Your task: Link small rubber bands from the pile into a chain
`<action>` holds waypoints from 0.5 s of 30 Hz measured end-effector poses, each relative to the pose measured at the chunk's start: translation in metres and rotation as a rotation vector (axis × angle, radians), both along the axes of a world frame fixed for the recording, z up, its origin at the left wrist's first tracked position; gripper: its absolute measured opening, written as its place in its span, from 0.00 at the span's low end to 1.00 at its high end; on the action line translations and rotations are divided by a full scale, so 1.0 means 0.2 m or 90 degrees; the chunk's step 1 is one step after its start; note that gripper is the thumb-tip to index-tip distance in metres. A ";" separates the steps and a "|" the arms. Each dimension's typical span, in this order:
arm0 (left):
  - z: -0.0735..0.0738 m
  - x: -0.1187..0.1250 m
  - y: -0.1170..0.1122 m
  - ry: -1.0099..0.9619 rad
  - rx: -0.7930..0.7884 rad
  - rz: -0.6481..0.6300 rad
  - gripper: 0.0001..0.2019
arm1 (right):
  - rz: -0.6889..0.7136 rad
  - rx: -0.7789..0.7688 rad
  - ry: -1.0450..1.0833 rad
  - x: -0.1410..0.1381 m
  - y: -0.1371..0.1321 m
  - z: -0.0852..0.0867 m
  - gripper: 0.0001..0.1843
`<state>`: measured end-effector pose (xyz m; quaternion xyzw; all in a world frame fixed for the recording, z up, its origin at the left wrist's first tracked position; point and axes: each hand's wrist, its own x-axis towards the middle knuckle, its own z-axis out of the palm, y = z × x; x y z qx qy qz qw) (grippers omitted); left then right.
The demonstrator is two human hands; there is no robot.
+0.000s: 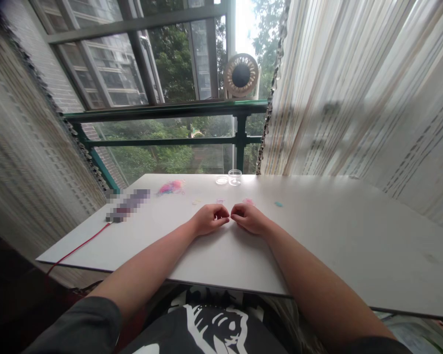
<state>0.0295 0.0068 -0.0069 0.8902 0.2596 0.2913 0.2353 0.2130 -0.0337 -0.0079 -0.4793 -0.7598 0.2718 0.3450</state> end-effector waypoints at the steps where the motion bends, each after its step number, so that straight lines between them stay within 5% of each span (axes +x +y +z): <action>1: 0.00 0.00 0.00 -0.001 0.000 0.000 0.07 | 0.001 -0.003 0.003 0.00 0.00 0.00 0.07; 15: 0.02 -0.02 0.01 0.059 -0.024 0.008 0.11 | 0.014 -0.033 0.016 -0.01 -0.01 0.00 0.08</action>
